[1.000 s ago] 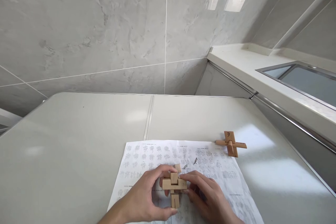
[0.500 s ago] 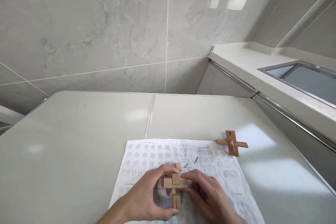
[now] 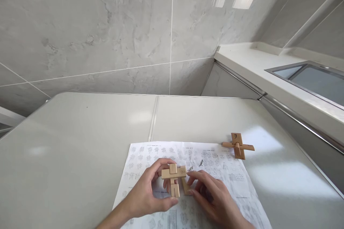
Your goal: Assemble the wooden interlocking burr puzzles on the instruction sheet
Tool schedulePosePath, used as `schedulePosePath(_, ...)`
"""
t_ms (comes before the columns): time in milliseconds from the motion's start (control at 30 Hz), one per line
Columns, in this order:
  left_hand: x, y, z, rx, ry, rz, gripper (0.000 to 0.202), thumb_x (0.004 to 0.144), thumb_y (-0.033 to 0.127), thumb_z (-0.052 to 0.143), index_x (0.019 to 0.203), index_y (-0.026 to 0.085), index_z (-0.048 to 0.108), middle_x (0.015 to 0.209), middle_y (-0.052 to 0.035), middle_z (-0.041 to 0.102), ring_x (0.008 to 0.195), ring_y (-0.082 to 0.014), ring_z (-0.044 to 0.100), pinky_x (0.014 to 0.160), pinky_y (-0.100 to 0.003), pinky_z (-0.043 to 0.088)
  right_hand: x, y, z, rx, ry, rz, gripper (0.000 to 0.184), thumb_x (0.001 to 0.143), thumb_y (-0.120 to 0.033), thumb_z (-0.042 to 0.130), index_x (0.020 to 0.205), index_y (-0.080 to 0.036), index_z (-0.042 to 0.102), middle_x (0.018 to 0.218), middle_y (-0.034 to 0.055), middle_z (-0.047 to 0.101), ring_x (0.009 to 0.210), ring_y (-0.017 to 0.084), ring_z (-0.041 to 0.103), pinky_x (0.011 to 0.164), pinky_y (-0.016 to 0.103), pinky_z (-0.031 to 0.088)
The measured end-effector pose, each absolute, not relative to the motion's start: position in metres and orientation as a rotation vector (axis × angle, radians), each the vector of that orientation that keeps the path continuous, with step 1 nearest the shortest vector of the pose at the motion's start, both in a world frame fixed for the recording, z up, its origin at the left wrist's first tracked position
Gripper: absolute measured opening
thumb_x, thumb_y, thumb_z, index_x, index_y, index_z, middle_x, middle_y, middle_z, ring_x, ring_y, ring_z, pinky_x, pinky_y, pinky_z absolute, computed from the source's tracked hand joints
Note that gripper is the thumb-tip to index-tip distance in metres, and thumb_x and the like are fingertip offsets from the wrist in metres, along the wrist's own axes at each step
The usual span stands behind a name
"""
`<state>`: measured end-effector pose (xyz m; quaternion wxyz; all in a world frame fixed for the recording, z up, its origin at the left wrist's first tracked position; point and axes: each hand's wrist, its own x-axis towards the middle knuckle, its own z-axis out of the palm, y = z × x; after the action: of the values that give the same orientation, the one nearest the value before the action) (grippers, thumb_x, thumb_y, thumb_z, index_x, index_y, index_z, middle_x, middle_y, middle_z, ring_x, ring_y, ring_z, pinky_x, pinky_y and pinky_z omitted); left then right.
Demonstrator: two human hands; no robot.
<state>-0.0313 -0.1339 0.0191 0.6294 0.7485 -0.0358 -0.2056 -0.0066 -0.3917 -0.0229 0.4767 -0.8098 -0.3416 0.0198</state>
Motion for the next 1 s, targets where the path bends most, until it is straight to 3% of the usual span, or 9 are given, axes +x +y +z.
schedulePosePath(200, -0.0310, -0.1341, 0.0155, 1.701, -0.035, -0.440, 0.069, 0.079, 0.029, 0.083, 0.140, 0.029, 0.053, 0.109, -0.0026, 0.069, 0.094, -0.0215, 0.065, 0.102, -0.042, 0.053, -0.0057, -0.3904, -0.0191, -2.143, -0.933, -0.083, 0.011, 0.109, -0.035, 0.059, 0.115, -0.026, 0.057, 0.096, 0.0031, 0.071, 0.064, 0.017, 0.069, 0.053, 0.028, 0.054)
schedulePosePath(400, -0.0324, -0.1349, 0.0150, 1.723, -0.029, -0.437, 0.070, 0.080, 0.030, 0.083, 0.142, 0.028, 0.052, 0.108, -0.0030, 0.070, 0.096, -0.0224, 0.067, 0.105, -0.043, 0.052, -0.0074, -0.3864, -0.0223, -2.233, -0.958, -0.140, 0.024, 0.097, -0.030, 0.072, 0.114, -0.024, 0.057, 0.099, 0.0071, 0.072, 0.078, 0.025, 0.075, 0.061, 0.035, 0.061)
schedulePosePath(533, -0.0311, -0.1357, 0.0160, 1.758, -0.054, -0.440, 0.069, 0.080, 0.030, 0.084, 0.141, 0.029, 0.052, 0.104, -0.0014, 0.070, 0.094, -0.0219, 0.068, 0.102, -0.042, 0.054, -0.0084, -0.3839, -0.0251, -2.254, -0.940, -0.178, 0.017, 0.098, -0.024, 0.068, 0.111, -0.024, 0.057, 0.096, 0.0067, 0.072, 0.075, 0.025, 0.074, 0.060, 0.035, 0.061)
schedulePosePath(833, -0.0320, -0.1376, 0.0175, 1.786, -0.052, -0.413, 0.067, 0.081, 0.030, 0.083, 0.141, 0.030, 0.053, 0.113, -0.0048, 0.074, 0.110, -0.0281, 0.071, 0.097, -0.040, 0.057, -0.0041, -0.3903, -0.0194, -2.191, -0.924, -0.162, 0.024, 0.102, -0.020, 0.060, 0.125, -0.023, 0.062, 0.099, 0.0067, 0.077, 0.070, 0.020, 0.076, 0.060, 0.031, 0.061)
schedulePosePath(1000, -0.0330, -0.1390, 0.0174, 1.811, -0.043, -0.393, 0.068, 0.082, 0.031, 0.084, 0.142, 0.030, 0.054, 0.117, -0.0053, 0.074, 0.108, -0.0273, 0.072, 0.098, -0.040, 0.058, -0.0047, -0.3891, -0.0173, -2.161, -0.954, -0.132, 0.031, 0.104, -0.016, 0.055, 0.133, -0.023, 0.060, 0.103, 0.0071, 0.077, 0.070, 0.020, 0.076, 0.060, 0.031, 0.062)
